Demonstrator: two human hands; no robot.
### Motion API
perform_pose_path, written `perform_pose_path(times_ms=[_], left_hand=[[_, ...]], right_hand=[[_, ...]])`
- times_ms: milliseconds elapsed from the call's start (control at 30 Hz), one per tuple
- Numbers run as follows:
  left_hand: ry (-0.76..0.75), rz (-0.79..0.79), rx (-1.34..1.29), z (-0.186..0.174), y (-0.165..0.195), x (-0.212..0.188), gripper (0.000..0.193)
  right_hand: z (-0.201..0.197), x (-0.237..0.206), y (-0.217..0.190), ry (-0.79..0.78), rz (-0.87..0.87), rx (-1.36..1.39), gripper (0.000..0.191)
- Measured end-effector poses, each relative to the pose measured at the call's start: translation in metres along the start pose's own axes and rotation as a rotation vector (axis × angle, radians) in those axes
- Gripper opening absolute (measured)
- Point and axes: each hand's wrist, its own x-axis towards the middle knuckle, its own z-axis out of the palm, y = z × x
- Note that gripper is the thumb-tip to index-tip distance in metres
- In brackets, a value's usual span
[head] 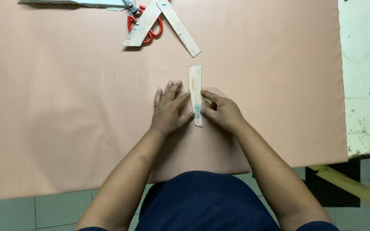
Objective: The person places a small pattern piece on a large sheet of pink fabric and traces its outline with a marking tool. They repeat this process multiple times, moving the pattern to new positions and creating a series of identical outlines on the fabric.
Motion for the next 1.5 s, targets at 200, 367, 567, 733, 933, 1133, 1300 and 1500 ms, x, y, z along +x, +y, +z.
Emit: perform_pose_path(times_ms=[200, 367, 567, 733, 933, 1133, 1300, 1500], left_hand=[[0.006, 0.007, 0.009, 0.002, -0.001, 0.000, 0.066], [0.004, -0.001, 0.000, 0.002, -0.001, 0.000, 0.065], [-0.009, -0.004, -0.003, 0.001, -0.001, 0.001, 0.065], [-0.022, -0.009, -0.012, -0.001, 0.001, 0.000, 0.063], [-0.004, 0.014, -0.010, 0.001, -0.001, -0.001, 0.064], [0.000, 0.144, 0.210, 0.018, 0.010, -0.018, 0.027], [0.011, 0.123, 0.191, 0.019, 0.016, -0.031, 0.044], [0.005, 0.096, 0.142, 0.007, 0.014, -0.030, 0.050]], right_hand=[[0.001, 0.002, 0.002, -0.003, -0.001, -0.015, 0.067], [0.001, 0.003, 0.003, 0.005, -0.033, -0.011, 0.067], [0.000, 0.002, 0.003, 0.008, -0.028, -0.002, 0.066], [0.000, 0.001, 0.001, -0.021, 0.008, 0.007, 0.066], [-0.003, -0.002, -0.005, -0.031, 0.022, 0.020, 0.065], [-0.004, -0.003, -0.010, -0.032, 0.037, 0.037, 0.063], [-0.003, 0.002, -0.008, -0.049, 0.058, 0.044, 0.060], [0.006, 0.005, 0.000, 0.041, -0.018, 0.013, 0.059]])
